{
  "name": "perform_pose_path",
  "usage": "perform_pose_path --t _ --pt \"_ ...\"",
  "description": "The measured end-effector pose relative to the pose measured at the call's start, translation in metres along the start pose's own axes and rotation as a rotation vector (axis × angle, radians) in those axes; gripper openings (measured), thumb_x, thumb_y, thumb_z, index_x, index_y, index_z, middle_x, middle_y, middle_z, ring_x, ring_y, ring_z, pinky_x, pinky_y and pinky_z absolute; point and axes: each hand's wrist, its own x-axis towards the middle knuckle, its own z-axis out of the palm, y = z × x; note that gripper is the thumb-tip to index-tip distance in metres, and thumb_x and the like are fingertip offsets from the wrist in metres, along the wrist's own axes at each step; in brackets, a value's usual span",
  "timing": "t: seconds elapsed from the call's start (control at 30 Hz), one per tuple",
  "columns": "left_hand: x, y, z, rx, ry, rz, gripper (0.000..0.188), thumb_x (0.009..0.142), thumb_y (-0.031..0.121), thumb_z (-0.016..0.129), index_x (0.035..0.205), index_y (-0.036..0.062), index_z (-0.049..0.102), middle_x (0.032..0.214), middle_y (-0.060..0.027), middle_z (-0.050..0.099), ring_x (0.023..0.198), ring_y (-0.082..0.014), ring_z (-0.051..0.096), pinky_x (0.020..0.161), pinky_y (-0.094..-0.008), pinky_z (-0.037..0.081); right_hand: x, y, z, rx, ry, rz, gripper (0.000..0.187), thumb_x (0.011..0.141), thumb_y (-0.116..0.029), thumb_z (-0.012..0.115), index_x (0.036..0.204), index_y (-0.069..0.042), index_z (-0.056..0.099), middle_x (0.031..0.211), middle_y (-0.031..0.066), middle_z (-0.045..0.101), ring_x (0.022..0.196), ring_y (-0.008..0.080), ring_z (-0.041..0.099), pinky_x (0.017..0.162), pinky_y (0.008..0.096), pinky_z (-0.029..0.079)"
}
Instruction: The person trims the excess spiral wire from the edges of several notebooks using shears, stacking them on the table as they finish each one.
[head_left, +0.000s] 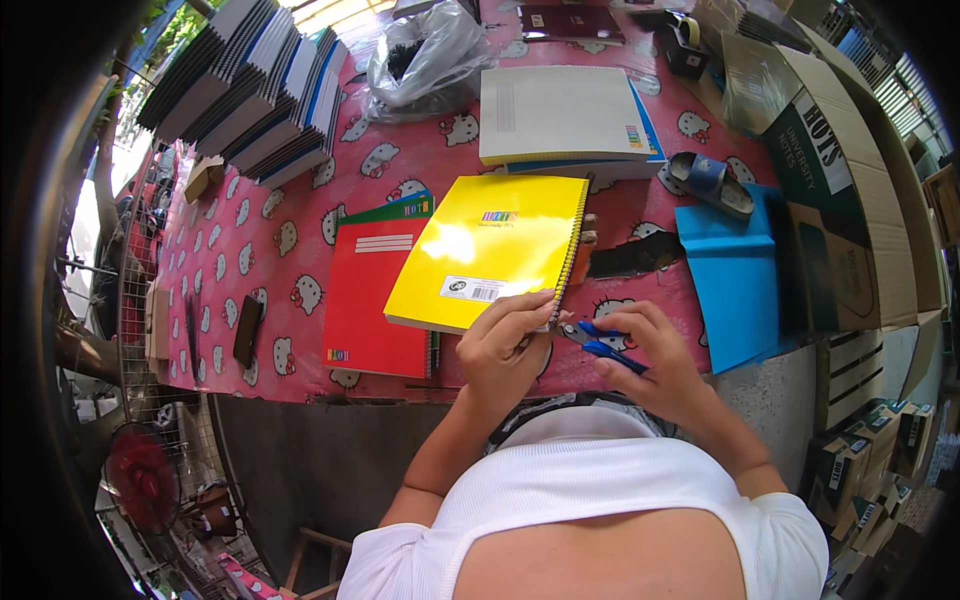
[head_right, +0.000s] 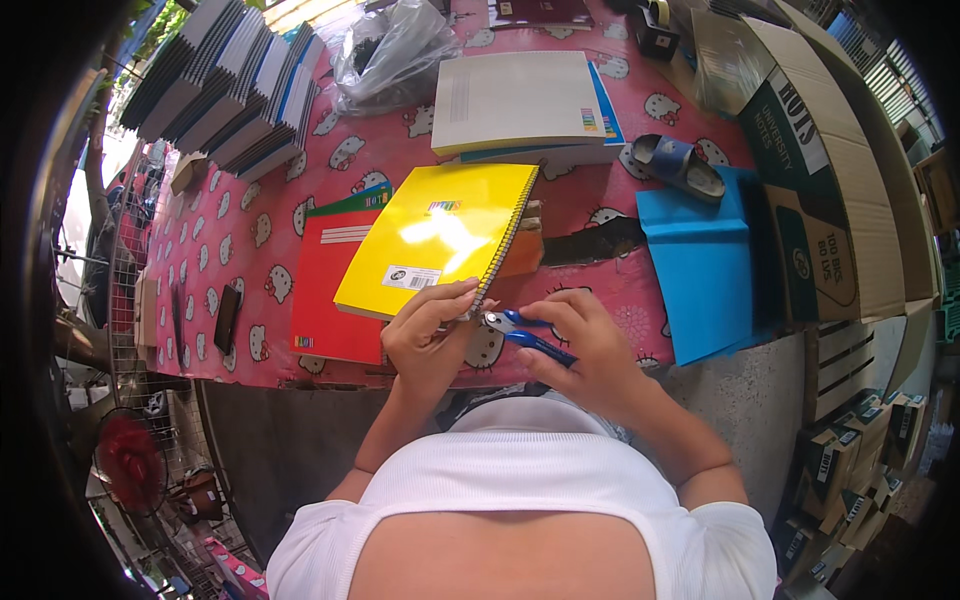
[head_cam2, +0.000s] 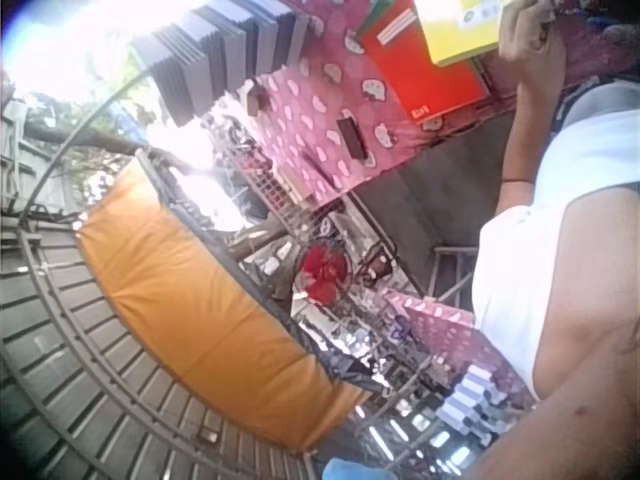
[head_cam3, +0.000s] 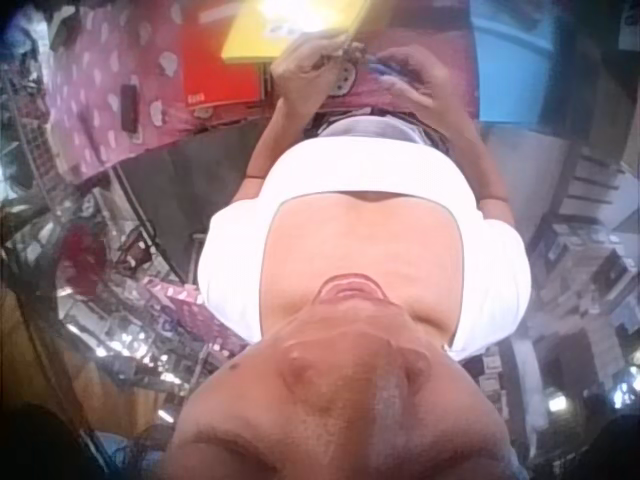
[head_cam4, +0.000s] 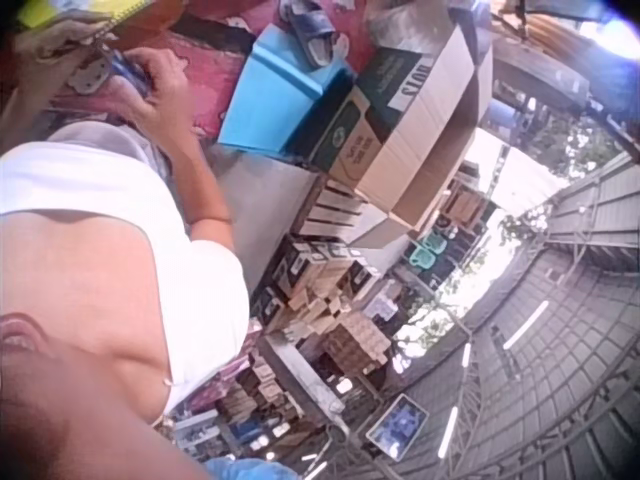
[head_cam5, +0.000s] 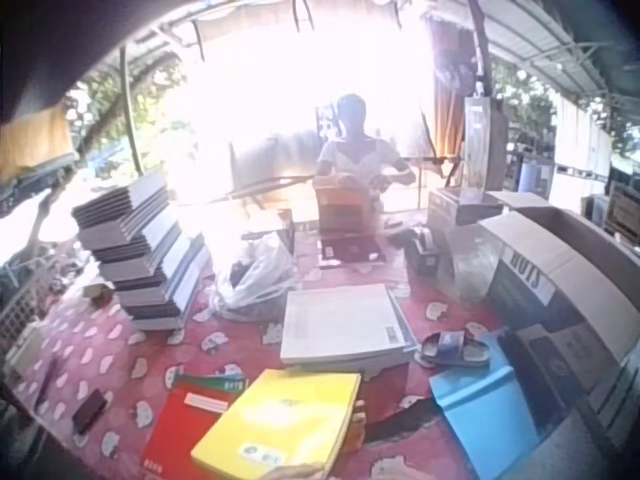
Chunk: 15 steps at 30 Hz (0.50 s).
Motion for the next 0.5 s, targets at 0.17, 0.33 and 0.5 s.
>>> perform_pose_path --t 0.17,0.33,0.5 --pt "-0.004 -0.008 -0.004 0.022 -0.018 0.106 0.018 0.068 -0.011 0.069 0.084 -0.0021 0.066 0.09 -0.0157 0.068 0.085 -0.0266 0.068 0.078 -0.0334 0.053 0.007 0.027 -0.003 1.253 -0.533 0.822 0.03 0.089 -0.026 0.061 0.106 -0.002 0.061 0.087 0.0061 0.063 0.076 0.0139 0.059 0.061 0.0249 0.049" --pt "0.004 -0.019 -0.013 0.067 0.084 0.298 0.016 0.072 -0.009 0.068 0.082 0.0 0.06 0.089 -0.015 0.066 0.085 -0.0281 0.067 0.081 -0.0362 0.053 -0.001 0.021 -0.001 0.882 -0.231 0.512 0.027 0.087 -0.016 0.064 0.109 -0.001 0.06 0.1 0.0058 0.062 0.089 0.0125 0.059 0.074 0.0247 0.048" --pt "0.024 -0.054 -0.123 -0.198 0.815 -0.07 0.02 0.086 0.008 0.064 0.084 0.0038 0.045 0.106 -0.0149 0.062 0.098 -0.024 0.061 0.085 -0.0368 0.052 -0.033 0.165 -0.049 -0.35 0.364 0.33 0.038 0.079 -0.024 0.069 0.109 -0.003 0.059 0.104 0.0128 0.062 0.094 0.0265 0.06 0.084 0.0373 0.045"
